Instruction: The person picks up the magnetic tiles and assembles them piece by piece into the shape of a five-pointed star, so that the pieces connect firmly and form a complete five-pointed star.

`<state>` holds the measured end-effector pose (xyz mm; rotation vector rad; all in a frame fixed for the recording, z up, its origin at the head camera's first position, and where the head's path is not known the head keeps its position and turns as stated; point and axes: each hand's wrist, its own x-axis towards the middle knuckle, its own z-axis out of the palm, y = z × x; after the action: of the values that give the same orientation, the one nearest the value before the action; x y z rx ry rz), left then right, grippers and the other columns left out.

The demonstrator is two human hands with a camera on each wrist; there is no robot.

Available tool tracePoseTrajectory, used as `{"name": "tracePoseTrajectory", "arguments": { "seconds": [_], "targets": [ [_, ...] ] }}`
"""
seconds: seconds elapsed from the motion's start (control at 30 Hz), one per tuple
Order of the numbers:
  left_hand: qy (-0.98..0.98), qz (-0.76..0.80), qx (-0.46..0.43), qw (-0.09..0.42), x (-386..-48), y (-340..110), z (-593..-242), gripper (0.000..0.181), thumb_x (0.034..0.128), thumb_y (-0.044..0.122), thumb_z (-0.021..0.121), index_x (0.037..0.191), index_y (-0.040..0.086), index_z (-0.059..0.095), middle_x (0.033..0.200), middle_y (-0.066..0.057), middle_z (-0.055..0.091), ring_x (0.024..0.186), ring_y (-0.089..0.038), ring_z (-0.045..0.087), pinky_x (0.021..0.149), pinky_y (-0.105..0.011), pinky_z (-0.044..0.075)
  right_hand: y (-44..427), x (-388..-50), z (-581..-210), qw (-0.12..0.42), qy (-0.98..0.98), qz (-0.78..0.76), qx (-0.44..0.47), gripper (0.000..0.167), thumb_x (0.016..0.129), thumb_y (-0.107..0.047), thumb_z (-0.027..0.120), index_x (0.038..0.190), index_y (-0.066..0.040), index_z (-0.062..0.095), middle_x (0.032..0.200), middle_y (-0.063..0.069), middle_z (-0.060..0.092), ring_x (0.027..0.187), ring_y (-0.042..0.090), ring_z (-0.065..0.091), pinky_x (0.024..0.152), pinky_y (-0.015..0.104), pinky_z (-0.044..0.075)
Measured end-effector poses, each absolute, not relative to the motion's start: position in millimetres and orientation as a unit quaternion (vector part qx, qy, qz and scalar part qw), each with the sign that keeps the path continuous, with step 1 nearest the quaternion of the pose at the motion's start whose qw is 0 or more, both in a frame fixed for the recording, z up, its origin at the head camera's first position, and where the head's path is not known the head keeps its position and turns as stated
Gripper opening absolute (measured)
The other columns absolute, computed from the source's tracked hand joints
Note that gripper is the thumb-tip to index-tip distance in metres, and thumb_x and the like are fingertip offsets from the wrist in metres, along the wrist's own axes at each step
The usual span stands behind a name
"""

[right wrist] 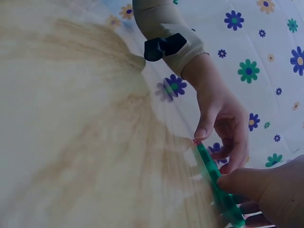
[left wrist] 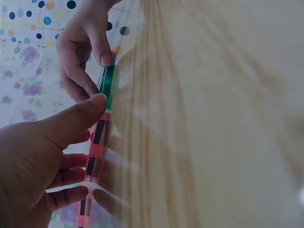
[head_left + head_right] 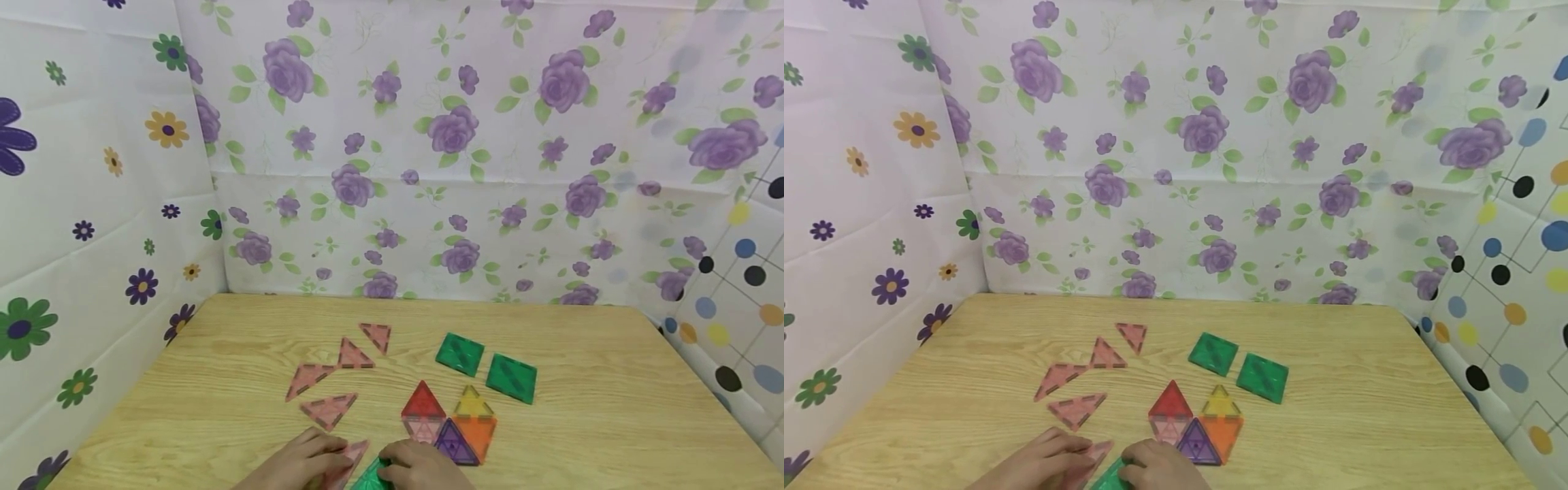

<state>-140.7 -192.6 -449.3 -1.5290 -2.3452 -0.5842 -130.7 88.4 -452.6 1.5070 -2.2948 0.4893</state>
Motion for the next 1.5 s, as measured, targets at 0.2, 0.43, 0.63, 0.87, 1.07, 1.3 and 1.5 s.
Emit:
{"name": "tracePoseTrajectory", "arguments": {
  "seconds": [0.2, 0.43, 0.63, 0.87, 1.07, 1.3, 1.5],
  "targets": [
    [-0.817, -0.194, -0.518, 0.162, -140.2, -184.0, -449.6, 0.047, 0.0926, 0.049, 0.057, 0.124, 0.015, 0.064, 0.119, -0.005, 0.064, 0.106, -0.015, 0.056, 0.081, -0.023, 0.053, 95.0, -135.8, -446.7, 0.138, -0.806, 0.171, 0.550, 0.020, 0.093, -0.013, 0.062, 0.109, -0.007, 0.072, 0.113, 0.006, 0.067, 0.104, 0.015, 0.065, 0.089, 0.019, 0.052],
    [-0.831, -0.181, -0.502, 0.158, -140.0, -174.2, -447.6, 0.052, 0.0907, 0.056, 0.055, 0.122, 0.016, 0.065, 0.116, -0.002, 0.065, 0.104, -0.013, 0.055, 0.080, -0.022, 0.053, 100.6, -136.5, -438.7, 0.069, -0.823, 0.163, 0.539, 0.028, 0.098, -0.024, 0.054, 0.115, -0.008, 0.070, 0.120, 0.006, 0.066, 0.111, 0.016, 0.063, 0.090, 0.021, 0.052],
    [-0.853, -0.186, -0.474, 0.110, -137.7, -168.1, -444.4, 0.053, 0.0888, 0.058, 0.057, 0.124, 0.019, 0.065, 0.118, -0.001, 0.063, 0.106, -0.014, 0.055, 0.081, -0.024, 0.053, 104.0, -136.7, -434.4, 0.033, -0.836, 0.159, 0.525, 0.028, 0.097, -0.026, 0.056, 0.116, -0.010, 0.070, 0.122, 0.003, 0.066, 0.113, 0.016, 0.063, 0.088, 0.023, 0.053],
    [-0.854, -0.180, -0.474, 0.121, -138.7, -162.7, -444.4, 0.054, 0.0876, 0.059, 0.058, 0.124, 0.019, 0.065, 0.119, 0.000, 0.062, 0.105, -0.013, 0.055, 0.081, -0.025, 0.053, 106.3, -139.3, -431.3, 0.042, -0.842, 0.134, 0.521, 0.027, 0.091, -0.025, 0.066, 0.115, -0.013, 0.071, 0.122, 0.000, 0.067, 0.114, 0.015, 0.063, 0.089, 0.024, 0.053],
    [-0.847, -0.159, -0.488, 0.136, -142.0, -157.8, -443.6, 0.050, 0.0910, 0.053, 0.056, 0.122, 0.016, 0.067, 0.116, -0.001, 0.064, 0.102, -0.013, 0.055, 0.081, -0.024, 0.052, 108.2, -139.8, -427.9, 0.027, -0.857, 0.110, 0.503, 0.030, 0.091, -0.029, 0.066, 0.118, -0.015, 0.069, 0.124, -0.001, 0.066, 0.117, 0.015, 0.062, 0.091, 0.028, 0.053],
    [-0.852, -0.164, -0.481, 0.127, -142.5, -155.8, -445.2, 0.054, 0.0889, 0.056, 0.057, 0.122, 0.015, 0.067, 0.116, -0.001, 0.063, 0.102, -0.012, 0.054, 0.081, -0.025, 0.052, 109.3, -139.7, -426.3, 0.005, -0.867, 0.116, 0.485, 0.031, 0.094, -0.029, 0.061, 0.122, -0.017, 0.067, 0.128, -0.003, 0.064, 0.121, 0.016, 0.059, 0.093, 0.033, 0.052],
    [-0.859, -0.162, -0.467, 0.135, -142.0, -152.1, -444.9, 0.058, 0.0865, 0.059, 0.058, 0.122, 0.015, 0.067, 0.116, -0.001, 0.062, 0.100, -0.012, 0.053, 0.080, -0.023, 0.050, 110.3, -139.9, -428.9, 0.036, -0.872, 0.105, 0.476, 0.034, 0.091, -0.025, 0.065, 0.124, -0.017, 0.066, 0.128, -0.004, 0.064, 0.123, 0.017, 0.058, 0.095, 0.037, 0.052]
  ]
}}
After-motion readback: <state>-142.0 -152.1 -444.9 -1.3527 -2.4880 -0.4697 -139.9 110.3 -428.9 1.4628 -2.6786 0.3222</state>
